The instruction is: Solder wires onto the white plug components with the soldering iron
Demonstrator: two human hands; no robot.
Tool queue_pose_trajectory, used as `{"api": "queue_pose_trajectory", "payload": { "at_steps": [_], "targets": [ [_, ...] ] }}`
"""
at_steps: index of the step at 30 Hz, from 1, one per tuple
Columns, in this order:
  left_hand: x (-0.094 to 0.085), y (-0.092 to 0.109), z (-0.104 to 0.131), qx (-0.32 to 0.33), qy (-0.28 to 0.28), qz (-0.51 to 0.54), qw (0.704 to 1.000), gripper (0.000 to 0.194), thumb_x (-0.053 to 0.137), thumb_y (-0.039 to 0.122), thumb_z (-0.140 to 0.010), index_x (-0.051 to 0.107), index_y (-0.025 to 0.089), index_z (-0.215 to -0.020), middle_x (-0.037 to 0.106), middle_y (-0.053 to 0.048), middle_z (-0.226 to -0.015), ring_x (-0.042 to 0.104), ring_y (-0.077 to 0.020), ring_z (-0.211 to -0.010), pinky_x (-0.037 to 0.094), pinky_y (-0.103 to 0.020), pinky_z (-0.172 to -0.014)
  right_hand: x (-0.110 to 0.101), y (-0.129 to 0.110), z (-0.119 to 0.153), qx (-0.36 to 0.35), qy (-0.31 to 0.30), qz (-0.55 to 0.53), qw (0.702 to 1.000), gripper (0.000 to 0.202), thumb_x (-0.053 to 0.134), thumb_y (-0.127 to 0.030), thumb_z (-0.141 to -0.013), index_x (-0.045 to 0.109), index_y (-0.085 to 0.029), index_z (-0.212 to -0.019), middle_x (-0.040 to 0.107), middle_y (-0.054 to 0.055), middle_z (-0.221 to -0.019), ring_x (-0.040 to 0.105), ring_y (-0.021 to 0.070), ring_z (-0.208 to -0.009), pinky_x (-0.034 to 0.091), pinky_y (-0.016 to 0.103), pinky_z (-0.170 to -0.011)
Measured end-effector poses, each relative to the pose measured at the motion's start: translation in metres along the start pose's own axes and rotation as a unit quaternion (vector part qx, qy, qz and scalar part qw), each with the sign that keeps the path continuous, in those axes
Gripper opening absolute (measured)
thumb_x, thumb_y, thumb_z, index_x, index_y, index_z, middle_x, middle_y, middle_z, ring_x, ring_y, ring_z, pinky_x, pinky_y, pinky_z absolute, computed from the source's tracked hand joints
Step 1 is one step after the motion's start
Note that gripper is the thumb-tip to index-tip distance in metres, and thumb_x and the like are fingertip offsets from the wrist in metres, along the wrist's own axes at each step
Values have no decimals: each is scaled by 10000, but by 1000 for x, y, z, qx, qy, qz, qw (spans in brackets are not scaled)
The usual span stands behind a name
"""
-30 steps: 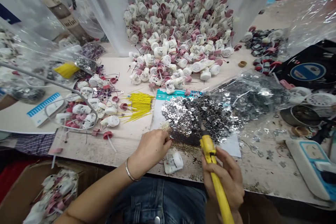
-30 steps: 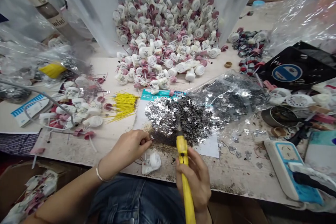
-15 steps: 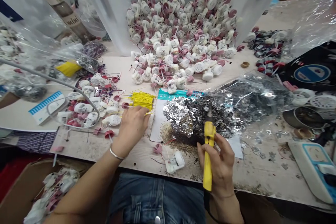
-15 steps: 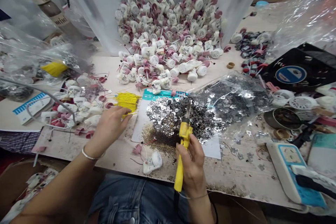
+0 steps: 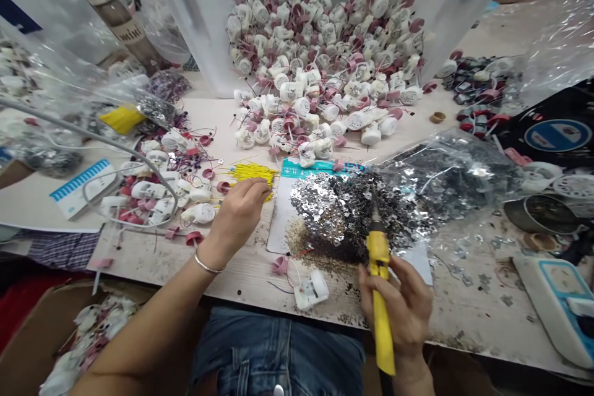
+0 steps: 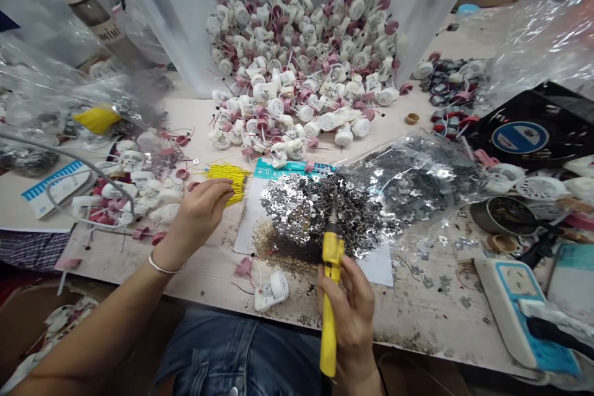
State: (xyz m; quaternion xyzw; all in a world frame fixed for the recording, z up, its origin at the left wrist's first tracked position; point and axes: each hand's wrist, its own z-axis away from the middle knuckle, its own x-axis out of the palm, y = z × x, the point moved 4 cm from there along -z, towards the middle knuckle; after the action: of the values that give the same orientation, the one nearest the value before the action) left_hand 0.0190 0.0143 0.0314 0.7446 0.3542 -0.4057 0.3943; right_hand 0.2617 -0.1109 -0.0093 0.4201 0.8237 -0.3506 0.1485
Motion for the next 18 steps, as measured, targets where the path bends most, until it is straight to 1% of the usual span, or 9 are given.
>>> {"api": "queue_pose_trajectory", "payload": {
  "at_steps": [2,5,7,9,12,13,15,16,18],
  "targets": [
    [2,13,2,7,-22,46,999,162,440,177,-953,599,147,-969,660,-71,-906,613,-173,-847,495,-303,-787,8,0,0,8,-23,-4,1000,265,661,-4,-741,631,-181,-936,445,68,-1340,576,206,-1146,588,284,-871],
    [9,33,9,-1,-96,112,989,133,478,171,-939,602,151,-984,647,-49,-878,603,-154,-799,488,-277,-738,13,-4,-3,26,-27,-36,999,222,658,-15,-742,629,-178,-890,468,64,-1321,616,205,-1084,605,281,-812],
    [15,47,13,-8,-157,152,976,137,495,144,-924,627,157,-956,641,-42,-874,601,-147,-800,484,-261,-728,8,-9,-5,22,-3,-47,999,204,669,-14,-735,625,-175,-853,500,55,-1311,639,193,-1043,608,264,-769],
    [23,63,16,-2,-229,185,956,145,516,127,-909,656,162,-898,641,-31,-839,602,-138,-781,482,-244,-719,-3,-12,-4,30,34,-38,998,203,688,-2,-719,624,-167,-818,549,55,-1281,654,184,-1012,603,249,-739],
    [37,93,15,42,-328,203,921,104,571,166,-888,671,153,-862,654,-33,-815,618,-151,-790,488,-248,-734,-20,-10,6,102,82,-32,991,205,719,-9,-700,589,-162,-737,616,54,-1201,676,163,-940,587,238,-711],
    [43,102,12,56,-347,191,917,100,580,191,-885,668,146,-869,657,-42,-826,622,-161,-790,491,-257,-726,-24,-8,11,123,89,-38,988,213,727,-21,-698,577,-166,-740,632,50,-1171,677,162,-935,583,240,-715],
    [56,117,4,77,-360,149,918,132,568,232,-892,654,132,-879,654,-60,-850,622,-174,-761,489,-267,-674,-32,-6,22,147,106,-55,982,247,746,-50,-691,569,-176,-809,651,38,-1121,676,173,-955,579,263,-743],
    [62,122,0,89,-362,127,919,150,543,232,-904,648,129,-872,648,-63,-844,615,-169,-728,480,-264,-639,-35,-5,27,150,112,-61,980,290,756,-62,-685,572,-180,-876,655,38,-1108,673,183,-969,578,280,-754],
    [69,128,-4,120,-361,98,919,187,485,194,-924,640,130,-841,631,-56,-803,588,-151,-664,452,-251,-588,-40,-2,36,161,111,-65,979,444,765,-72,-680,560,-187,-1056,655,44,-1124,671,197,-977,579,305,-751]
  ]
}}
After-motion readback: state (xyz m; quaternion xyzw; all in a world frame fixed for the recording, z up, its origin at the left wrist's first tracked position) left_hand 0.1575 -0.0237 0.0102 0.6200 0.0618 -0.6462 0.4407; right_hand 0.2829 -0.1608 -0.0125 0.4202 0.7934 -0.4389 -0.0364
